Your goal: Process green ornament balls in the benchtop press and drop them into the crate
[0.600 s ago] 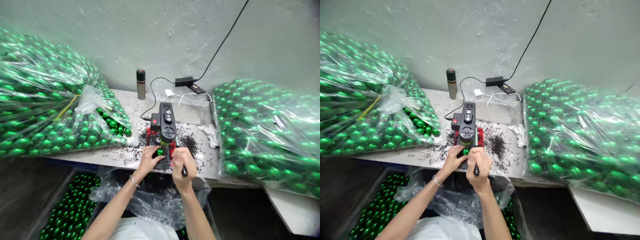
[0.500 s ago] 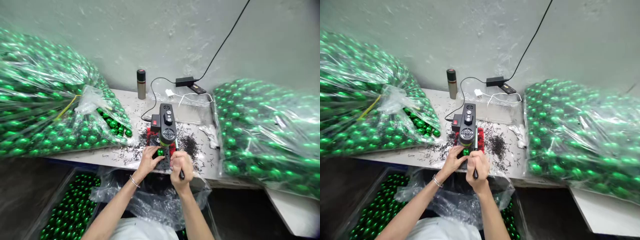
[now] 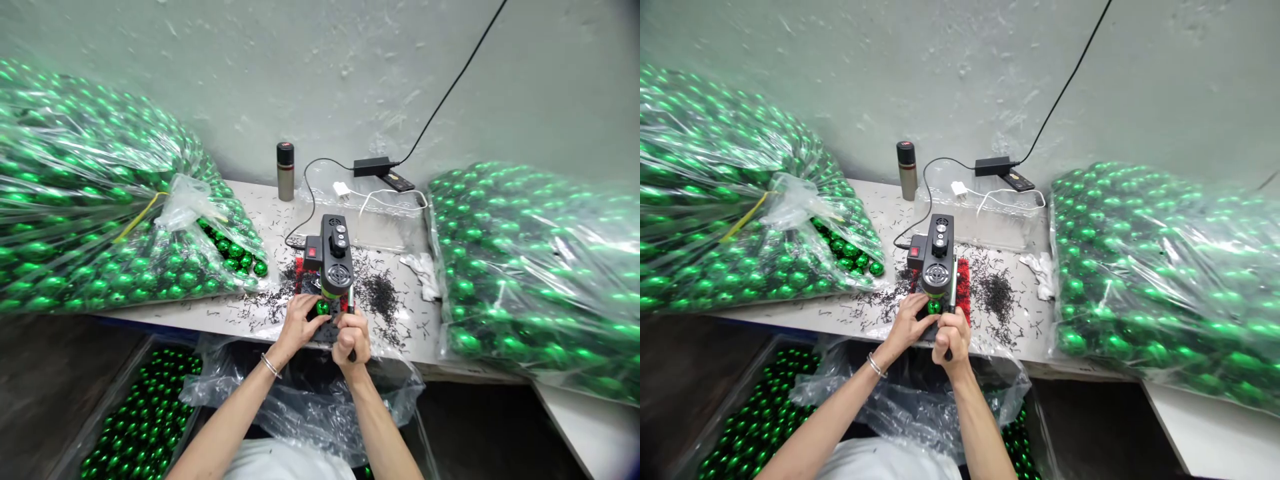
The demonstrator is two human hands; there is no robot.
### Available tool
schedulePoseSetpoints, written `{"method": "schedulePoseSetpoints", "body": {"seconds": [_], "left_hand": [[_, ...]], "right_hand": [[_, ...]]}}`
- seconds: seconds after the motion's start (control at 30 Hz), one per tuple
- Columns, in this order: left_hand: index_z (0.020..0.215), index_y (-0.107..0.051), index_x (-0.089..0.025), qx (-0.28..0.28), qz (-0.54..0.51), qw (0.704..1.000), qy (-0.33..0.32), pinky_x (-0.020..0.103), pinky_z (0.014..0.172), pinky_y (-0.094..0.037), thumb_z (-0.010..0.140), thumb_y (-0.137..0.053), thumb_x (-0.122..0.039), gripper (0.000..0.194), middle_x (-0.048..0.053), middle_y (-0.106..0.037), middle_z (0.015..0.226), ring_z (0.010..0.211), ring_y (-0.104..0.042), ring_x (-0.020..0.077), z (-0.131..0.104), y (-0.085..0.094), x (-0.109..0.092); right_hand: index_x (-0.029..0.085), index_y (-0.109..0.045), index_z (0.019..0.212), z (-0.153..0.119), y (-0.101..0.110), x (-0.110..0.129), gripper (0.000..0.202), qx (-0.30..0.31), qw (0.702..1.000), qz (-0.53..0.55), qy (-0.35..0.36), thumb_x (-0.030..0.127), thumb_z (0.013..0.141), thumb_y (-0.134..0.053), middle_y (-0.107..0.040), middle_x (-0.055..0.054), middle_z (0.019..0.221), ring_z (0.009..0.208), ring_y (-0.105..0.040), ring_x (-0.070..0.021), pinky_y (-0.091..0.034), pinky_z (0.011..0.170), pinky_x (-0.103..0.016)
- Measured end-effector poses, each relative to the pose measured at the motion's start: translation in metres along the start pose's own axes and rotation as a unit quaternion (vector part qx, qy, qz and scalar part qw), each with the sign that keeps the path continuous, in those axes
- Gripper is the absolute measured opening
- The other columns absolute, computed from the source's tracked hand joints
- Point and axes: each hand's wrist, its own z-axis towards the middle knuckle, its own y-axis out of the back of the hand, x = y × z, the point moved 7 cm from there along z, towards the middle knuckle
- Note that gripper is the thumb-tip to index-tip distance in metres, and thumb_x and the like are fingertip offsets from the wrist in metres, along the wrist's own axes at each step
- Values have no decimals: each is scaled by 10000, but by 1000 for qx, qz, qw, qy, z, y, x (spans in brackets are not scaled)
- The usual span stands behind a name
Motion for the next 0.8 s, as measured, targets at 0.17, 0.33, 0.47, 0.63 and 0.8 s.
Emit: {"method": "schedulePoseSetpoints", "body": {"seconds": [0.17, 0.33, 0.47, 0.63, 0.8], "left_hand": [[1080, -696, -185, 0, -5, 1000, 3, 474, 944, -468, 829, -704, -414, 340, 113, -710, 1064, 1031, -613, 274, 0, -1, 2], [1063, -701, -198, 1, -13, 1000, 11, 485, 951, -473, 804, -738, -390, 324, 103, -714, 1057, 1019, -626, 272, 5, -2, 1], [1100, -678, -202, -24, -14, 999, 20, 485, 952, -478, 839, -700, -409, 334, 110, -699, 1064, 1042, -619, 278, -10, 9, -5], [1277, -581, -207, 7, 44, 998, -41, 505, 1005, -436, 800, -681, -567, 606, 144, -642, 1206, 1161, -563, 311, -47, 32, -18], [1224, -611, -175, -85, 183, 979, 16, 465, 999, -417, 981, -441, -394, 369, 157, -617, 1264, 1199, -539, 294, -1, 94, 11]], "right_hand": [[222, -456, 736, 4, 0, 4, 246, 48, 998, -13, 41, 191, 960, -360, -525, -5, 724, 650, -521, -130, -482, 649, -314], [209, -447, 692, 50, 15, 16, 254, 17, 999, 26, -38, 122, 927, -404, -523, 0, 690, 621, -500, -119, -404, 583, -276], [206, -431, 650, 93, 21, 22, 292, 23, 990, 39, -135, 121, 928, -450, -476, 22, 625, 588, -478, -109, -363, 560, -267], [206, -420, 637, 98, 20, 24, 306, 16, 988, 52, -144, 134, 930, -469, -449, 30, 602, 587, -475, -111, -355, 573, -278], [207, -410, 637, 83, 18, 21, 308, 6, 989, 51, -139, 119, 927, -466, -445, 29, 614, 599, -486, -112, -351, 571, -277]]}}
